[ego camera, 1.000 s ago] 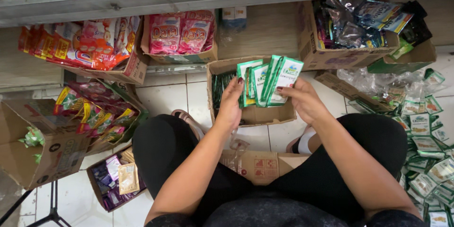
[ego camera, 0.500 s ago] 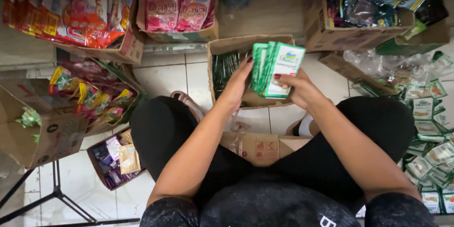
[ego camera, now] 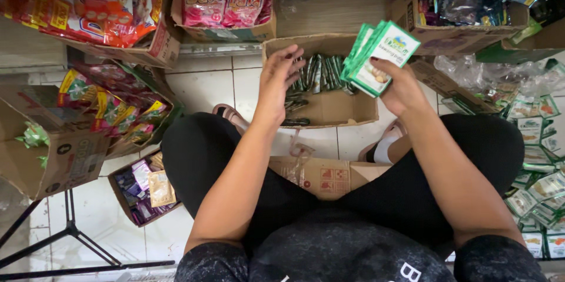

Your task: The person organizes food packets by hand, moving them from the floor into cardboard boxes on a low shelf.

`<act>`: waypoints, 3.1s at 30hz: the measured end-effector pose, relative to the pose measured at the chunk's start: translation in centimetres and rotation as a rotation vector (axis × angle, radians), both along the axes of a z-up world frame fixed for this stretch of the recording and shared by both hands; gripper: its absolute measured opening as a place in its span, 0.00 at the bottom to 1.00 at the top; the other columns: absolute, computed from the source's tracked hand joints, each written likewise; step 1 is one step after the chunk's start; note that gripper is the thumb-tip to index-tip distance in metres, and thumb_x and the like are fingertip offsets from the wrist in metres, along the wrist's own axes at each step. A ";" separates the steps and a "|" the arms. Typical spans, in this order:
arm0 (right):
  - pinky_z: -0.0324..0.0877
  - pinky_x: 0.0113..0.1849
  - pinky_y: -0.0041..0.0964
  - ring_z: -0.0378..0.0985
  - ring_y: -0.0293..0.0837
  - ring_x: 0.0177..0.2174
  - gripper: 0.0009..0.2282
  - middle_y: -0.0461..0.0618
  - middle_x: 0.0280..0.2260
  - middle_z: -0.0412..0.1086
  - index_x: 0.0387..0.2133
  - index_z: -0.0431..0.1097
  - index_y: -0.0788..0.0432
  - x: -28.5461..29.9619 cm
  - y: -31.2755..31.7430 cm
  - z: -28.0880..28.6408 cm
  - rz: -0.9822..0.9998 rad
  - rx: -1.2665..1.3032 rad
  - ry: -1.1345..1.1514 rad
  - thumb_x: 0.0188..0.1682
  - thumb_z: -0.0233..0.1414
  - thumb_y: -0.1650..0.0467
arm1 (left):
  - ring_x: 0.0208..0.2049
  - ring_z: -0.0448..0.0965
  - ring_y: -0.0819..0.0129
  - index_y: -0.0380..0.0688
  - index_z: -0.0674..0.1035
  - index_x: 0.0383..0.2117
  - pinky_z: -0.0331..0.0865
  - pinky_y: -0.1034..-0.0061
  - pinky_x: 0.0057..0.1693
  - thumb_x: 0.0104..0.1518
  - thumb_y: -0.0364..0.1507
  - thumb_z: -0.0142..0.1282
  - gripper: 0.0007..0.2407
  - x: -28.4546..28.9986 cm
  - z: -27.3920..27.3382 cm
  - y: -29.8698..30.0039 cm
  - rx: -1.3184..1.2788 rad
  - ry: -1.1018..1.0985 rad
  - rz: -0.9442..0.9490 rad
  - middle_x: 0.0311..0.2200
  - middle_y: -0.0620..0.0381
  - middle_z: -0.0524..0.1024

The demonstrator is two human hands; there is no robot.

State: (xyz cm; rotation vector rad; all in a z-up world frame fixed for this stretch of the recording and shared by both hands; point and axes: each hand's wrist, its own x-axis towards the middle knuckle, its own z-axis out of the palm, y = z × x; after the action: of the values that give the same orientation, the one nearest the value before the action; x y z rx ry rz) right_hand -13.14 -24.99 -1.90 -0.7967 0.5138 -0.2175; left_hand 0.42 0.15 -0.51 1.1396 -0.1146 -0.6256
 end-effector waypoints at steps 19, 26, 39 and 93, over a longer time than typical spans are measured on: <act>0.73 0.51 0.42 0.78 0.45 0.48 0.17 0.51 0.47 0.74 0.52 0.67 0.64 -1.0 0.6 4.9 0.047 -0.049 -0.009 0.48 0.56 0.79 | 0.43 0.78 0.60 0.38 0.77 0.50 0.72 0.65 0.46 0.61 0.31 0.55 0.14 0.6 -23.8 -2.3 0.316 -0.070 -0.089 0.44 0.49 0.79; 0.72 0.50 0.40 0.78 0.44 0.48 0.18 0.51 0.48 0.74 0.53 0.67 0.65 -2.4 0.1 7.2 0.005 0.006 -0.013 0.48 0.56 0.79 | 0.48 0.78 0.46 0.45 0.80 0.48 0.70 0.59 0.54 0.59 0.33 0.54 0.13 -4.5 -27.8 -6.4 0.948 -0.687 -0.642 0.47 0.43 0.78; 0.72 0.47 0.38 0.78 0.42 0.45 0.18 0.51 0.46 0.74 0.53 0.66 0.65 -4.9 -1.8 9.4 -0.009 0.035 -0.015 0.48 0.56 0.78 | 0.61 0.71 0.61 0.47 0.84 0.49 0.45 0.56 0.73 0.64 0.28 0.44 0.15 -1.9 -32.6 -1.9 1.605 -1.292 -1.488 0.55 0.56 0.78; 0.73 0.44 0.53 0.77 0.54 0.45 0.32 0.54 0.43 0.75 0.62 0.68 0.50 4.1 5.6 -22.1 1.221 -2.166 -0.049 0.36 0.57 0.71 | 0.68 0.57 0.51 0.31 0.45 0.70 0.42 0.30 0.65 0.58 0.36 0.50 0.37 1.7 -14.0 2.0 1.623 -0.561 -0.674 0.66 0.45 0.61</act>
State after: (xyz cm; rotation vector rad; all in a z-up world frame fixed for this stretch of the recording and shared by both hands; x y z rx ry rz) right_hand -9.04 -19.39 -24.02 -2.9901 -0.6236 0.5162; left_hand 2.15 2.12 -14.53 2.9101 -0.5468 -0.9860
